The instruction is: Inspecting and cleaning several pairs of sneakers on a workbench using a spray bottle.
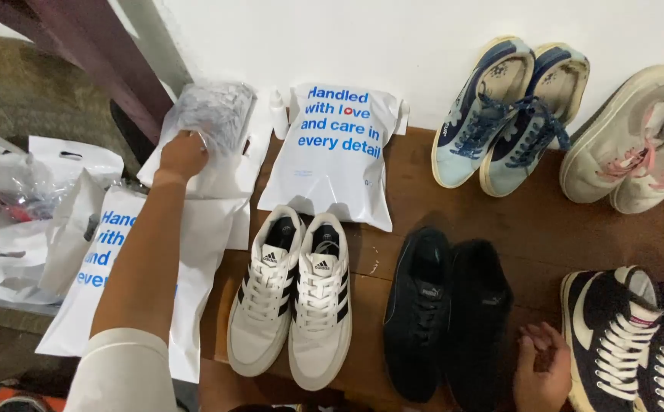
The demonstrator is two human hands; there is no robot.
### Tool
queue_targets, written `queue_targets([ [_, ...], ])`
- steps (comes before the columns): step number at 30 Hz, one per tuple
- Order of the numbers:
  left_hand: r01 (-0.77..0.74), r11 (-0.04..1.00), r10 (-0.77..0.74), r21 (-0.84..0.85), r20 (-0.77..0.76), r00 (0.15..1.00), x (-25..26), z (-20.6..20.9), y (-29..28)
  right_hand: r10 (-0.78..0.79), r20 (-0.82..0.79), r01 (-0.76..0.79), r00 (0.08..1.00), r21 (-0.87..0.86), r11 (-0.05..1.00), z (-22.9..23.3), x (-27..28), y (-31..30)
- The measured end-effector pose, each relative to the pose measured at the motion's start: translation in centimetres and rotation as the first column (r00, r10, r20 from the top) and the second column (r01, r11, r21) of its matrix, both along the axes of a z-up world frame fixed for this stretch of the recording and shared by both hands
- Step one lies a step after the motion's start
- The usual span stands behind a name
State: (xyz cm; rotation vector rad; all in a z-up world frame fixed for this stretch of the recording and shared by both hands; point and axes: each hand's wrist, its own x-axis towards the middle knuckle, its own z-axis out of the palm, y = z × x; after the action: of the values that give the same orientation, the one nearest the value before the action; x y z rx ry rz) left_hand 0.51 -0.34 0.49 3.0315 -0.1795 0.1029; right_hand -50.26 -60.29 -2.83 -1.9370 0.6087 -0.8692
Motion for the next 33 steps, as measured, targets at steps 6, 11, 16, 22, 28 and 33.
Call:
queue_targets([
  [6,-0.067,0.993,0.09,0.096,-0.258,0.962,0.4,-0.7,-1.8,0.042,0.025,-0.044,0.999,0.079,0.996,-1.3,-0.2,-1.0],
  [11,-0.09,0.989,0.099,0.117,-0.075,0.992,1.8,-1.9,-0.7,0.017,-0.005,-0.017,1.0,0.028,0.999,1.1,0.3,0.5],
  [16,-0.031,0.988,0.057,0.153,-0.164,0.985,2.7,-3.2,0.1,0.035,0.034,-0.035,0.999,0.006,0.999,0.1,0.0,0.0],
  [22,-0.028,0.996,0.014,-0.082,-0.169,0.986,1.0,-2.0,0.1,0.018,-0.048,-0.017,0.999,0.017,1.0,1.3,-0.3,0.6],
  [28,-0.085,0.986,0.027,-0.142,-0.367,0.93,-0.7,1.6,-0.4,-0.048,-0.095,0.044,0.994,-0.038,0.998,0.3,-0.2,0.2],
  [33,0.064,0.998,-0.066,-0.015,-0.23,0.971,1.0,-0.4,1.1,-0.019,-0.022,0.018,1.0,-0.033,0.999,0.3,-0.1,0.4],
])
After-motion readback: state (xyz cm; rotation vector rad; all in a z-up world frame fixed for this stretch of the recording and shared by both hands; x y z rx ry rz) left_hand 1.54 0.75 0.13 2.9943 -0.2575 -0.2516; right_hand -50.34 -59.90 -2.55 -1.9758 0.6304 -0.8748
